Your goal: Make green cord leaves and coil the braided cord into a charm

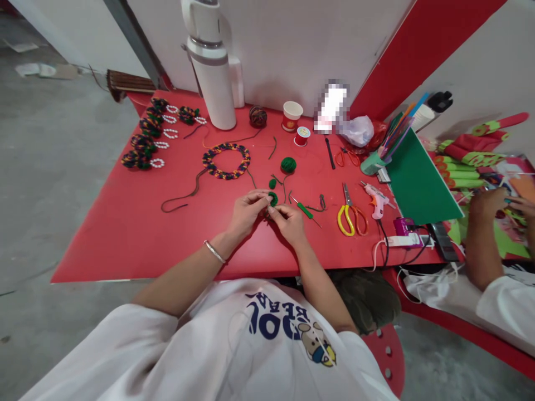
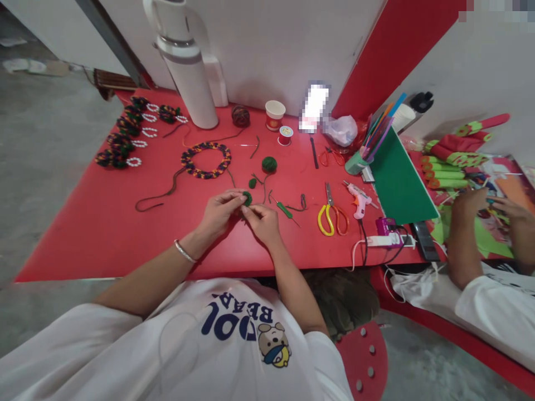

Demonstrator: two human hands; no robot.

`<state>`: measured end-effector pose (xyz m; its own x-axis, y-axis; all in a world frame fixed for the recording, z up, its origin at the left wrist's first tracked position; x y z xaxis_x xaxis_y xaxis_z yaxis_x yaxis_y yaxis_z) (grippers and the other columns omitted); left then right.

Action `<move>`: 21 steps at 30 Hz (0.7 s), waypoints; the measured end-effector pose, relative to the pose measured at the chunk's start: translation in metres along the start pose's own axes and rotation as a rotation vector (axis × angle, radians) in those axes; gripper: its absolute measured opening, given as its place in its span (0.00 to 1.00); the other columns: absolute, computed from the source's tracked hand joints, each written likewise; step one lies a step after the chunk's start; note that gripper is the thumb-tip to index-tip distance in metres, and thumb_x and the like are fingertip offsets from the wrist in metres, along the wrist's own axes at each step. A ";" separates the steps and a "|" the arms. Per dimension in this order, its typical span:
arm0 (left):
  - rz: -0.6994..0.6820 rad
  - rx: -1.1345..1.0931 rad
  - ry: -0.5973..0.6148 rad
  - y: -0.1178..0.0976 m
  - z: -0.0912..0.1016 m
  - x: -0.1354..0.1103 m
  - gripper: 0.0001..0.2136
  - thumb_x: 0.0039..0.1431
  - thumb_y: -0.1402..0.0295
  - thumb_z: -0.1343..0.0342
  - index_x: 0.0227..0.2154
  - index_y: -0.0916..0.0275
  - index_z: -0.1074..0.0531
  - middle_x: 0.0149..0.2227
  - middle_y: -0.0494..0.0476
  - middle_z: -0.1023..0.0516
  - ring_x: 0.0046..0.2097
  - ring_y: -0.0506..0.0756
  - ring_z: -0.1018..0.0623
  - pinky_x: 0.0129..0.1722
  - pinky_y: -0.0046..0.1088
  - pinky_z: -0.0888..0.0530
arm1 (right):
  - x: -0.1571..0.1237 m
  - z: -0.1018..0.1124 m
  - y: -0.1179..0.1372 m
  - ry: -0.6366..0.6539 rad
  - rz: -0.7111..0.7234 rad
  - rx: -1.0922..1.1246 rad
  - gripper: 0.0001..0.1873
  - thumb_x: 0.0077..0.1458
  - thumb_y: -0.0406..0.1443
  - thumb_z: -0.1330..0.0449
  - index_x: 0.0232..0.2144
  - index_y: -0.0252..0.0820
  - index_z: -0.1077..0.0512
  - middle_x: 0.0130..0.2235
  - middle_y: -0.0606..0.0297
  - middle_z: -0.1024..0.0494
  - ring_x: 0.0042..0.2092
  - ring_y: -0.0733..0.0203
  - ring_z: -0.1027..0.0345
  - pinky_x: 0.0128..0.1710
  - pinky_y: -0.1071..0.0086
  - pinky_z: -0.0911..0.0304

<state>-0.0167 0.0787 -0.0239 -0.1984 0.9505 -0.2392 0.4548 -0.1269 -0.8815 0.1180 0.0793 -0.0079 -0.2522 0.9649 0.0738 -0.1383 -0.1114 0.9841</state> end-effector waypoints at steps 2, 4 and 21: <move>0.024 -0.037 0.021 0.001 -0.001 -0.001 0.12 0.42 0.63 0.27 0.29 0.63 0.19 0.27 0.53 0.22 0.24 0.47 0.30 0.21 0.23 0.35 | -0.001 -0.001 -0.005 0.012 -0.077 0.095 0.17 0.58 0.49 0.37 0.24 0.46 0.23 0.27 0.65 0.21 0.30 0.59 0.29 0.35 0.65 0.32; 0.057 -0.047 0.058 0.005 -0.003 -0.001 0.14 0.43 0.63 0.28 0.33 0.63 0.17 0.23 0.51 0.24 0.21 0.46 0.33 0.19 0.23 0.39 | -0.003 0.001 -0.008 0.014 -0.129 0.164 0.17 0.57 0.48 0.37 0.23 0.46 0.24 0.25 0.66 0.23 0.28 0.61 0.30 0.32 0.66 0.32; -0.268 0.460 0.063 -0.026 -0.001 0.002 0.09 0.49 0.61 0.31 0.21 0.60 0.19 0.22 0.55 0.24 0.27 0.53 0.29 0.28 0.27 0.33 | -0.006 -0.001 -0.020 -0.003 -0.212 0.202 0.16 0.53 0.46 0.34 0.22 0.43 0.22 0.24 0.66 0.22 0.27 0.63 0.26 0.29 0.69 0.28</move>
<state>-0.0281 0.0841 -0.0012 -0.1962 0.9801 0.0312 -0.0354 0.0247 -0.9991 0.1218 0.0761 -0.0285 -0.2348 0.9624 -0.1364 0.0059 0.1417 0.9899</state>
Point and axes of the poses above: each hand's wrist, its own x-axis towards the middle knuckle, its own z-axis out of the back of the hand, y = z × x, the point moved 7 cm from there along x, towards the middle knuckle
